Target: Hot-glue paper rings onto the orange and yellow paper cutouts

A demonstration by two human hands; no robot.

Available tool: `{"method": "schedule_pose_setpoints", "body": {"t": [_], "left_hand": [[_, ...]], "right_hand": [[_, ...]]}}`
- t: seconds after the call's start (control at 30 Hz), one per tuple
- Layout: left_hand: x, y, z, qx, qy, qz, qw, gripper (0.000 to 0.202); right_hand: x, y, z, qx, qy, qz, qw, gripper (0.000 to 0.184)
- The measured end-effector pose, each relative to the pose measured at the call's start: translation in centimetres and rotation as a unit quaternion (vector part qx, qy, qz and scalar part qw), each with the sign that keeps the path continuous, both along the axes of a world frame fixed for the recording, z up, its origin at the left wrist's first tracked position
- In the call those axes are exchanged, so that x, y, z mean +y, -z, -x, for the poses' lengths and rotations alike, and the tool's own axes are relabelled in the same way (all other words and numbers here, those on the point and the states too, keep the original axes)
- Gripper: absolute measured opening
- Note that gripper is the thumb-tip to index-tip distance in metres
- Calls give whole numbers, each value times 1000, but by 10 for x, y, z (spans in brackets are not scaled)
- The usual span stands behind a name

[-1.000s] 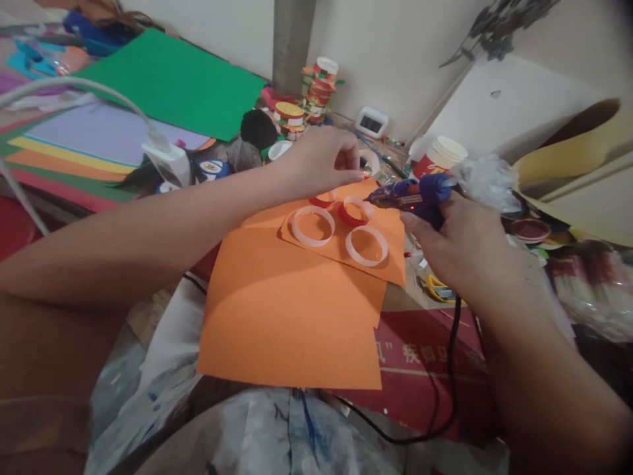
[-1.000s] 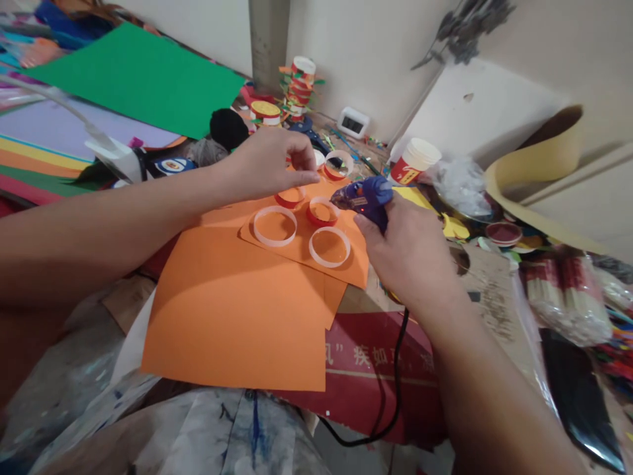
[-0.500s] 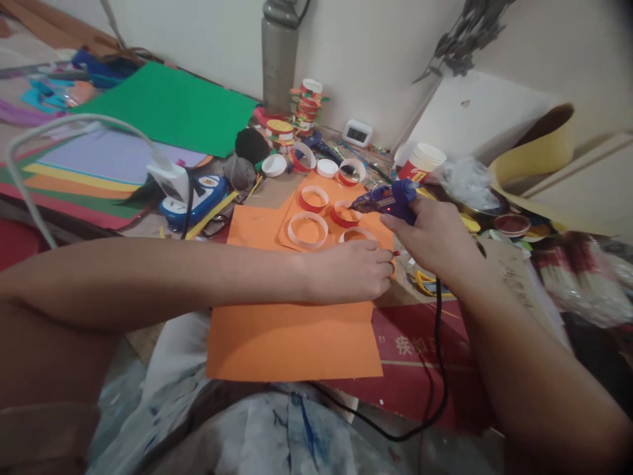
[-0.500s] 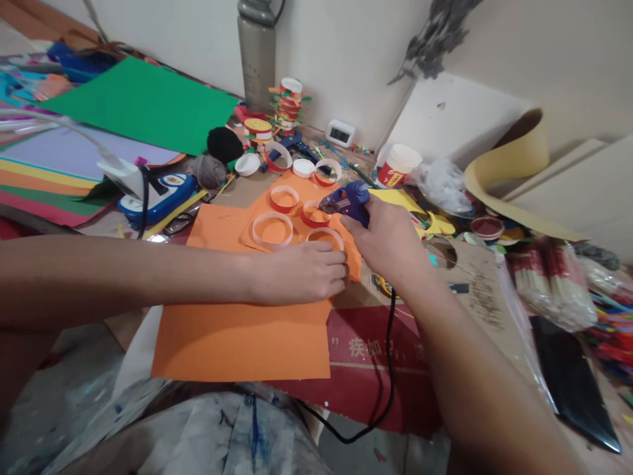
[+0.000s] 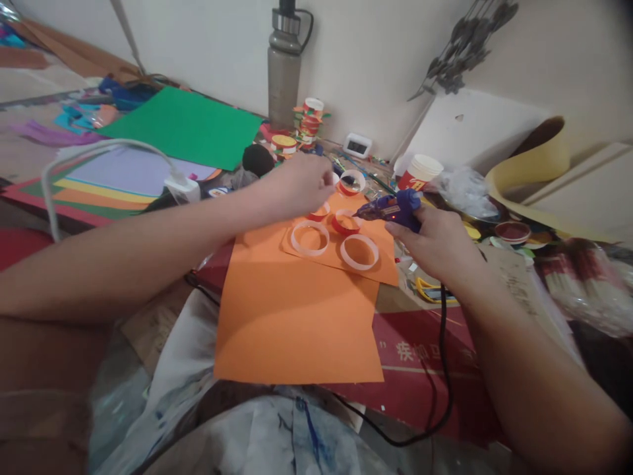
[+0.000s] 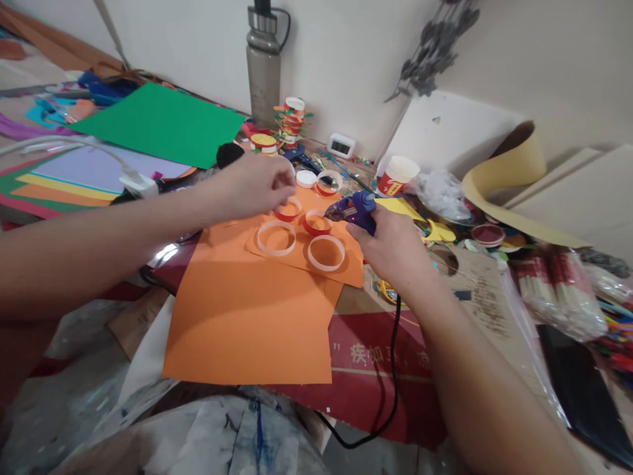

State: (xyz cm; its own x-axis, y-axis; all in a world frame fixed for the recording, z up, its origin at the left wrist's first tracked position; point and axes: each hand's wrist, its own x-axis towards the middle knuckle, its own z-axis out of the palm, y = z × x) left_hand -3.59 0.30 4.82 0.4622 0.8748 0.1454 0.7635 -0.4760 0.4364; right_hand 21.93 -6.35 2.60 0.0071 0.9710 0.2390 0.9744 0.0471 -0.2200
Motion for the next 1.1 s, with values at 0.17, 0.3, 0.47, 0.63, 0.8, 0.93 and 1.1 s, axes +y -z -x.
{"method": "schedule_pose_setpoints", "body": {"t": [0.17, 0.3, 0.47, 0.63, 0.8, 0.93, 1.1], "left_hand": [[36, 3, 17, 72, -132, 246, 957, 22], [41, 12, 18, 90, -121, 230, 962, 18], [46, 20, 20, 48, -116, 205, 971, 6], [45, 23, 20, -1, -145, 233, 962, 13], [42, 22, 18, 34, -141, 224, 964, 21], [41, 21, 15, 39, -136, 208, 968, 27], [43, 25, 16, -19, -117, 154, 981, 37]], "right_hand": [[-1, -3, 0, -2, 3, 31, 1000, 27], [0, -1, -1, -4, 1, 40, 999, 24], [3, 4, -1, 5, -17, 38, 999, 21], [5, 6, 1, 14, -21, 44, 999, 20], [5, 4, 1, 18, -38, 54, 998, 22], [4, 1, 1, 25, -35, 53, 998, 22], [1, -6, 5, 21, -23, 50, 998, 22]]}}
